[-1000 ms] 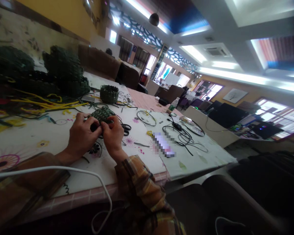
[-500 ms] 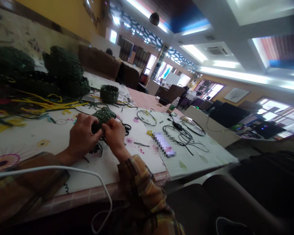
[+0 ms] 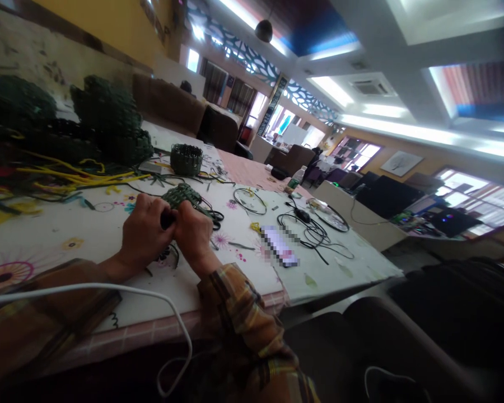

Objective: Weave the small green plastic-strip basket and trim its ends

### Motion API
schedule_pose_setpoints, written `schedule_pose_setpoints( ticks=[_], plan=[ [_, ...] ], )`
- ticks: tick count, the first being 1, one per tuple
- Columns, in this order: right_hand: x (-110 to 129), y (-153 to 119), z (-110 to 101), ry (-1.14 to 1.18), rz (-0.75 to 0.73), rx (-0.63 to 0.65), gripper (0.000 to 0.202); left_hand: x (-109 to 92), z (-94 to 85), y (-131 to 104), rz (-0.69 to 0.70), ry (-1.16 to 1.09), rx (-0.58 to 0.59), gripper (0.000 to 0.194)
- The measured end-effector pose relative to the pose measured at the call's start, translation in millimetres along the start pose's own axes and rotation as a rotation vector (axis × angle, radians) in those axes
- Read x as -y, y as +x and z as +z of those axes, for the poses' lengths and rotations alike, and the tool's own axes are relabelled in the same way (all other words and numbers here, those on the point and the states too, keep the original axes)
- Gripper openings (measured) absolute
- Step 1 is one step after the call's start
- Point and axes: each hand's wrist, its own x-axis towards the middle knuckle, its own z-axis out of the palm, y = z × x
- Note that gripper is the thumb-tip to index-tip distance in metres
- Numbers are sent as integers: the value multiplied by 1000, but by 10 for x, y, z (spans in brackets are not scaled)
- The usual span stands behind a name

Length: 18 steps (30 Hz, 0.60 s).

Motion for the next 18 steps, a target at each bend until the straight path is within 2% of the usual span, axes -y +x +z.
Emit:
schedule_pose_setpoints(
  ticks=[5, 11, 15, 18],
  plan=[
    [-73, 62, -28, 359, 142, -30, 31, 7, 21, 39, -28, -27, -34, 24],
    [-200, 68, 33, 759, 149, 109, 17, 92, -5, 66, -69, -59, -36, 30],
    [-278, 79, 45, 827, 164, 166, 21, 91, -19, 58, -83, -57, -10, 32],
    [-307, 94, 43, 756, 218, 166, 21, 62, -21, 39, -54, -30, -1, 31]
  ],
)
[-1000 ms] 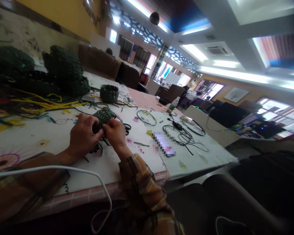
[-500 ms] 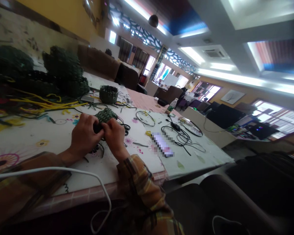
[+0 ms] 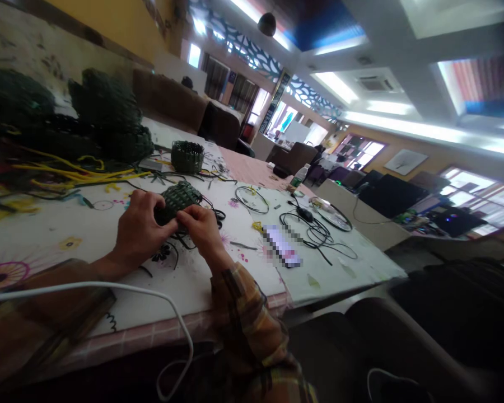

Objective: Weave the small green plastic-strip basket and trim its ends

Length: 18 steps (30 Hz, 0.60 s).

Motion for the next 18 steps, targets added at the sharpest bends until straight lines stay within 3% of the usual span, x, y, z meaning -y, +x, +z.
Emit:
schedule_pose_setpoints(
  ticks=[7, 18],
  plan=[
    [22, 19, -26, -239, 39, -30, 22, -59, -10, -8, 6, 15, 0, 30],
    [77, 8, -39, -290, 25, -13, 26, -70, -64, 19, -1, 2, 37, 33]
  ],
)
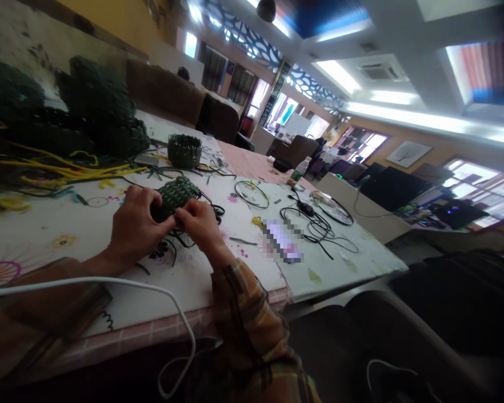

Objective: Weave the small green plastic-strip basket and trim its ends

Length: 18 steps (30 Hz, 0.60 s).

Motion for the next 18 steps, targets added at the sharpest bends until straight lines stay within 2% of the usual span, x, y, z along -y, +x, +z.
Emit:
schedule_pose_setpoints(
  ticks=[6, 13, 18],
  plan=[
    [132, -89, 7, -47, -15, -24, 28, -20, -18, -19, 28, 49, 18, 27],
    [233, -148, 100, -223, -57, -115, 35, -1, 67, -51, 29, 90, -6, 24],
    [207, -117, 65, -163, -49, -58, 36, -20, 61, -27, 19, 95, 12, 27]
  ],
)
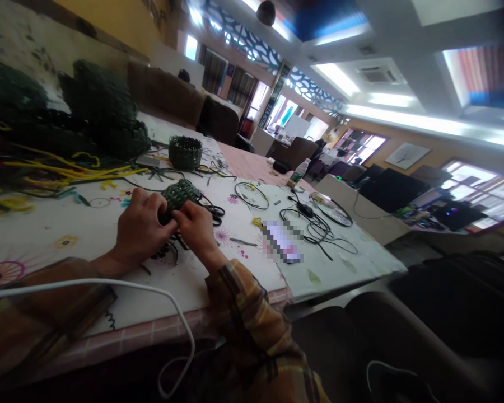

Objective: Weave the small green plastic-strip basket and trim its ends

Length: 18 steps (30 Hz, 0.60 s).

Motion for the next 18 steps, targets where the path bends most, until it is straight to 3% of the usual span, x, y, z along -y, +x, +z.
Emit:
schedule_pose_setpoints(
  ticks=[6, 10, 15, 18],
  plan=[
    [-169, 37, 5, 407, -45, 92, 20, 76, -62, 62, -50, -60, 6, 28],
    [-239, 54, 32, 668, -57, 170, 22, 194, -75, 118, -51, -117, 5, 25],
    [-114, -23, -39, 616, -74, 213, 30, 286, -130, 195, -29, -244, 16, 29],
    [-19, -140, -169, 568, -194, 91, 37, 323, -225, 277, -87, -295, -23, 33]
  ],
)
